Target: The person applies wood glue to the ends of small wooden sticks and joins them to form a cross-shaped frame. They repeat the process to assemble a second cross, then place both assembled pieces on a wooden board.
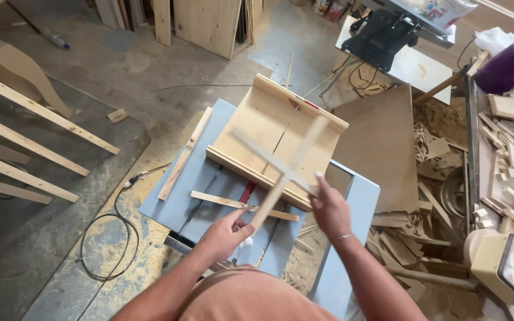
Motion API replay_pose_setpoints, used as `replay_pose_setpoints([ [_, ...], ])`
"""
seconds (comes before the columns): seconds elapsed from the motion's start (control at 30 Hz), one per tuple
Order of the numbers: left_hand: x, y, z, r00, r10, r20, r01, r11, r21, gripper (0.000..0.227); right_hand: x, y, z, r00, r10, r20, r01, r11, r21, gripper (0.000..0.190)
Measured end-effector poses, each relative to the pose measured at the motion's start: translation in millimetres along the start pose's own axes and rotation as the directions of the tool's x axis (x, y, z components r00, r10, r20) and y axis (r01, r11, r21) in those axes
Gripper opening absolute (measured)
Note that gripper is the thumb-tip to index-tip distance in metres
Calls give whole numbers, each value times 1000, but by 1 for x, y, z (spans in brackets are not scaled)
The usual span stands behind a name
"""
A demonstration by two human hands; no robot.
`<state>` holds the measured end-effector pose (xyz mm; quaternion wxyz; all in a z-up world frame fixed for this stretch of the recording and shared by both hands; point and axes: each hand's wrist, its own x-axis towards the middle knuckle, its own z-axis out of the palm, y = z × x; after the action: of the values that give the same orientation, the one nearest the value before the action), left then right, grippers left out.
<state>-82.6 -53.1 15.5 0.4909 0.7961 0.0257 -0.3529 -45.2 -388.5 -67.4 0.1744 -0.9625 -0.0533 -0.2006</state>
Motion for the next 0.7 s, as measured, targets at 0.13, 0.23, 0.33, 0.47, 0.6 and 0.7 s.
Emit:
replay_pose_setpoints([
  [0.13, -10, -32, -7, 995, -96, -31, 98, 993, 63, 61, 2, 1, -43, 878, 425, 218, -446, 894, 53, 67],
  [0.23, -9, -67, -6, 971, -230, -65, 235, 968, 92, 58, 10, -18, -50, 684, 690, 237, -707, 707, -19, 72],
  [0.33, -8, -92, 0, 950, -300, -89, 300, 954, -13, 56, 16, -40, -42, 541, 790, 288, -836, 543, 81, 77],
  [0.47, -13, -82, -2, 934, -352, -69, 355, 934, 38, 54, 27, -31, -3, 583, 753, 304, -790, 614, -6, 75],
  [0.6, -10, -84, -7, 947, -308, -90, 317, 942, 109, 56, 40, 19, 67, 746, 608, 272, -604, 790, -110, 80],
  [0.7, -19, -74, -19, 933, -338, -120, 352, 929, 119, 54, 68, -11, 78, 731, 572, 373, -581, 808, -99, 75],
])
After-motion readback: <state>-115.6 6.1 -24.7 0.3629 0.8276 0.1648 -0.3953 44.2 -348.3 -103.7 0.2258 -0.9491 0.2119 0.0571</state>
